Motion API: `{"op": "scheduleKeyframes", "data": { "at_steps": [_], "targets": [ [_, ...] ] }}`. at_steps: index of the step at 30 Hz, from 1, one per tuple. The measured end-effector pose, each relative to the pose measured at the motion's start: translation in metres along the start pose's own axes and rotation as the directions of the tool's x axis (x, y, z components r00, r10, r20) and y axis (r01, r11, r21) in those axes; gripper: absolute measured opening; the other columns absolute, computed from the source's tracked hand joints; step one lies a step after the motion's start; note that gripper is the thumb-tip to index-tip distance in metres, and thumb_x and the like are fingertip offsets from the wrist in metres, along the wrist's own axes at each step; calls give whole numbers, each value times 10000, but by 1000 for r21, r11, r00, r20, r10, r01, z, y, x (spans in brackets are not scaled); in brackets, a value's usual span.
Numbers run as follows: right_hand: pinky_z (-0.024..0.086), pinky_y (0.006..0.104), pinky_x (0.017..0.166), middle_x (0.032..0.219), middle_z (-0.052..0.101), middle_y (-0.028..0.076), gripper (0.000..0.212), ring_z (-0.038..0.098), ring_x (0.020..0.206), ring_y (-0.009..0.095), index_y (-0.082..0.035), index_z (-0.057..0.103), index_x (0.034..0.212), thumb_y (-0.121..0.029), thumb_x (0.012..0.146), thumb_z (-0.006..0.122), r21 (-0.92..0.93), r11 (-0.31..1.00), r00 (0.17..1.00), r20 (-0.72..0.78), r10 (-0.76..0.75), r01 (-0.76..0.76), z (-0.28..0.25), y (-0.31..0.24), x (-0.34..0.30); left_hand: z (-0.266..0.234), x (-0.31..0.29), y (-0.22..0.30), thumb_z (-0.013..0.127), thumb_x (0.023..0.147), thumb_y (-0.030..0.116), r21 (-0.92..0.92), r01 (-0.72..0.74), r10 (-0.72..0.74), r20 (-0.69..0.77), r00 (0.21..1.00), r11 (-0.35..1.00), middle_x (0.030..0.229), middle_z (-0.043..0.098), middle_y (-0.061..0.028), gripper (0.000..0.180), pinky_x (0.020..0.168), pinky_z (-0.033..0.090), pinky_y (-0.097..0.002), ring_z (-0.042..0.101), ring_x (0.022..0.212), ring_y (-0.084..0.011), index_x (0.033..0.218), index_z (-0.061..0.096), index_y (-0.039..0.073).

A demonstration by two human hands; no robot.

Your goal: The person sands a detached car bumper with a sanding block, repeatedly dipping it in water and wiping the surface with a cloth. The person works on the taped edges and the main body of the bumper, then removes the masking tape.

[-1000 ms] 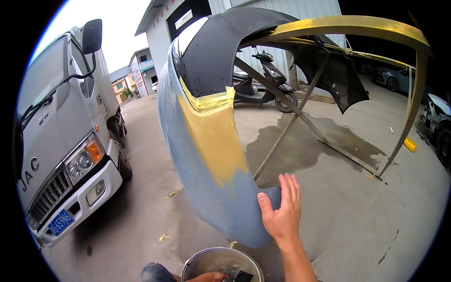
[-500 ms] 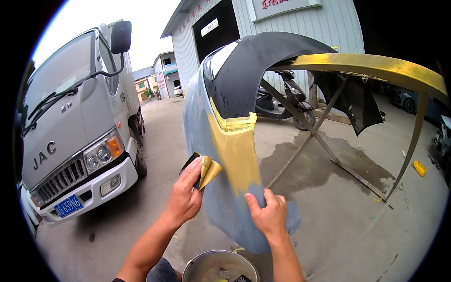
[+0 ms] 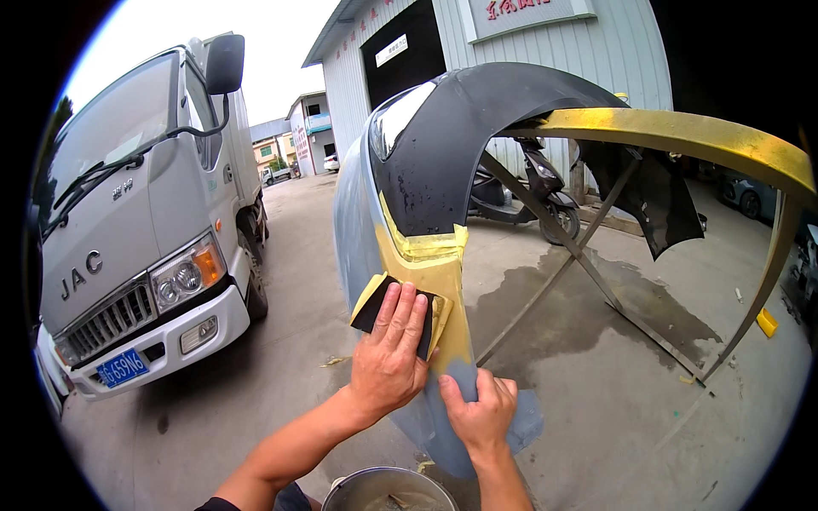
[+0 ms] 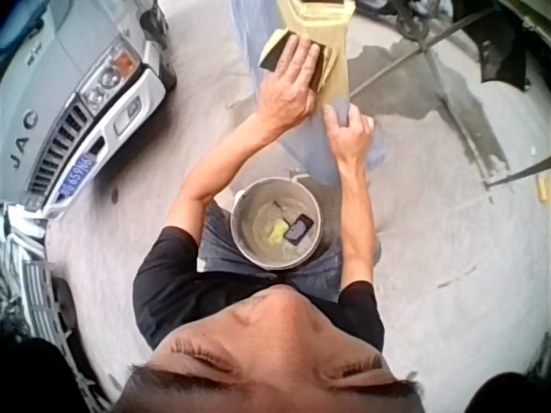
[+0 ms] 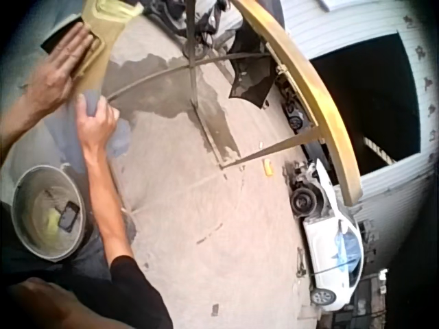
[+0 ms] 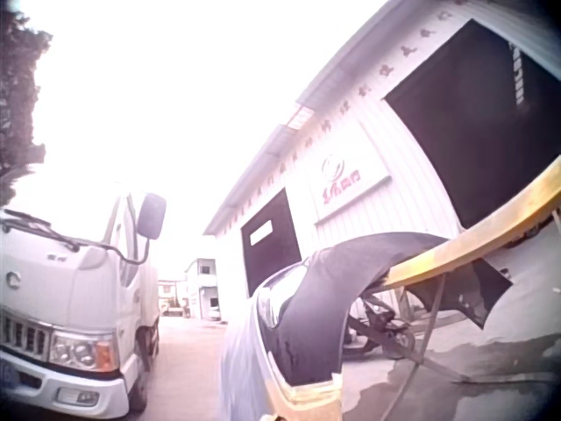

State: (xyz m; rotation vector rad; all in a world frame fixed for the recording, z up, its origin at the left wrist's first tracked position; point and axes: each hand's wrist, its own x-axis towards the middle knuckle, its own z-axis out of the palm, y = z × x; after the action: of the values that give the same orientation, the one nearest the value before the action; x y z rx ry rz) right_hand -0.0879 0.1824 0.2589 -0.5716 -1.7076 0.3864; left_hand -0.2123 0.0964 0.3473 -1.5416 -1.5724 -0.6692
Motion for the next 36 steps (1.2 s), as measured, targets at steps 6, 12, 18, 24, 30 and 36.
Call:
{"op": "scheduleKeyframes", "data": {
  "at_steps": [6, 12, 18, 24, 30, 36],
  "targets": [
    [432, 387, 698, 667, 651, 108, 367, 600, 626, 302, -57, 623, 760, -379, 771, 799, -3, 1000, 1000, 14, 6, -6, 0, -1, 2, -1, 9, 6, 683, 835, 193, 5, 16, -16, 7, 1000, 1000, 1542, 382, -237, 720, 1087, 412, -433, 331, 1463, -378, 1457, 426, -63],
    [442, 403, 677, 683, 651, 113, 367, 581, 647, 315, -54, 618, 755, -370, 776, 803, 17, 1000, 999, 32, 3, -3, -1, -2, 2, -1, 29, -1, 671, 853, 293, 127, 39, -32, -54, 998, 991, 1560, 375, -214, 718, 1084, 406, -420, 290, 1495, -327, 1453, 458, -40],
    [438, 386, 700, 684, 666, 106, 369, 607, 625, 303, -57, 627, 761, -377, 775, 809, 23, 999, 999, 30, -28, 28, 0, 0, 2, 1, 0, -4, 664, 842, 145, -47, -22, 22, -12, 1000, 999, 1543, 365, -258, 718, 1166, 321, -453, 308, 1464, -412, 1469, 392, -74],
    [440, 384, 711, 692, 669, 98, 371, 606, 641, 298, -53, 639, 780, -386, 784, 803, 1, 1000, 999, 48, -13, 12, 2, 8, 0, 11, -11, -4, 694, 812, 80, -115, -4, -1, -41, 999, 993, 1515, 426, -238, 663, 1117, 396, -447, 365, 1441, -397, 1424, 478, -55],
    [442, 399, 701, 699, 663, 99, 364, 591, 638, 313, -55, 626, 773, -374, 788, 798, 27, 1000, 998, 63, -7, 5, 1, 6, -1, 8, 16, -53, 658, 837, 15, -225, -164, 109, -237, 965, 961, 1404, 567, -187, 493, 1096, 438, -433, 492, 1352, -383, 1326, 600, -3],
    [448, 410, 698, 717, 665, 111, 356, 576, 672, 328, -52, 613, 778, -357, 798, 795, 35, 999, 997, 75, 24, -26, 3, 9, -1, 13, 1, -42, 753, 761, 59, -179, -194, 156, -204, 966, 965, 1410, 564, -178, 573, 1118, 420, -452, 481, 1364, -374, 1308, 603, -25]
  ]
}}
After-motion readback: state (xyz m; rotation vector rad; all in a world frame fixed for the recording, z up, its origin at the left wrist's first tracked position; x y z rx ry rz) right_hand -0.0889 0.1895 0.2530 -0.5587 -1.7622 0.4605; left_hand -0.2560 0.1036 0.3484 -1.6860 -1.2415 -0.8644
